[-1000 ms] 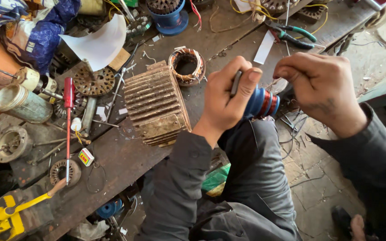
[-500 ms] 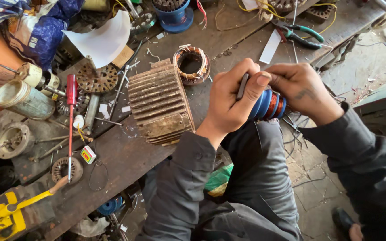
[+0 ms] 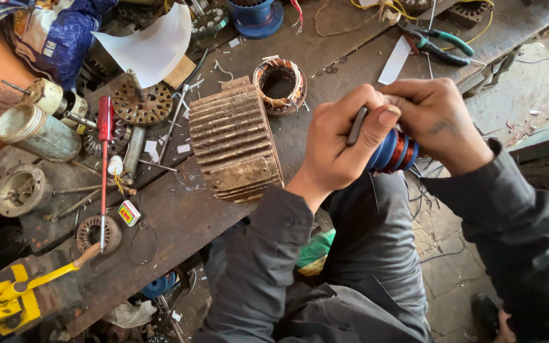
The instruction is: The person winds copper wire by hand onto a blue plastic bobbin held in their left hand. They rotate the bobbin and guide the wire to create a tight, even coil, occasionally adjusting the wire tension with their right hand.
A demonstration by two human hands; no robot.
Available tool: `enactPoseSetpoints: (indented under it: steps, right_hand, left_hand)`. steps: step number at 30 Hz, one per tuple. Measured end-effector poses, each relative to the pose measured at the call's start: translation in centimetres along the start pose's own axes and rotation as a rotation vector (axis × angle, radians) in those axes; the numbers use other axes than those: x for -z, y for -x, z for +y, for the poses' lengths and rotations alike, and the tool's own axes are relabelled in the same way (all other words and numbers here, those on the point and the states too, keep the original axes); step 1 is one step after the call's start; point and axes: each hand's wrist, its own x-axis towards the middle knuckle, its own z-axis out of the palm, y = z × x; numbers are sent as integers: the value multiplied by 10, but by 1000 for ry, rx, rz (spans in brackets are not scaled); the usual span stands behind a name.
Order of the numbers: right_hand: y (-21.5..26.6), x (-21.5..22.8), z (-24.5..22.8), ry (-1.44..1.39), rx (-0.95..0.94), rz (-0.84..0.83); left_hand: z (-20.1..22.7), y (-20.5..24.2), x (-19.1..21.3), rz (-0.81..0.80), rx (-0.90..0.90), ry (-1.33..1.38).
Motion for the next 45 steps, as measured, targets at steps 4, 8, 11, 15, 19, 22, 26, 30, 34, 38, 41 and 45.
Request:
enactPoseSetpoints:
  steps: [4, 8, 11, 15, 19, 22, 26, 30, 34, 38, 41, 45]
  right_hand:
    - [2, -12, 28, -458, -193, -80]
    - [3, -16, 61, -662, -229, -173]
    - [-6, -11, 76, -703, -411, -271]
    - [-12, -9, 89, -839, -372, -383]
    - [-16, -12, 103, -941, -284, -338]
    - [-27, -25, 123, -964, -329, -340]
    - [-25, -43, 130, -1064, -366, -129]
    - [-22, -52, 136, -1140, -378, -86]
    - [-26, -55, 156, -1260, -460, -45]
    - [-37, -53, 173, -1358, -446, -85]
    - [-41, -48, 186, -1438, -630, 15]
    - [-21, -51, 200, -1297, -444, 19]
  left_hand:
    - [-3, 1, 8, 44, 9, -9]
    - [-1, 2, 11, 48, -2, 3]
    - [1, 5, 6, 47, -14, -27]
    - [-1, 5, -2, 61, -9, -49]
    - [-4, 1, -4, 86, -3, -93]
    - [-9, -4, -3, 129, -8, -52]
    - [-18, -13, 7, 196, -1, -1]
    - [-22, -19, 10, 253, 8, -39]
    - [-23, -33, -6, 340, -9, -130]
    - [-23, -47, -11, 358, -57, -49]
    - [-43, -55, -18, 380, -125, -133]
    - [-74, -57, -30, 334, -225, -115]
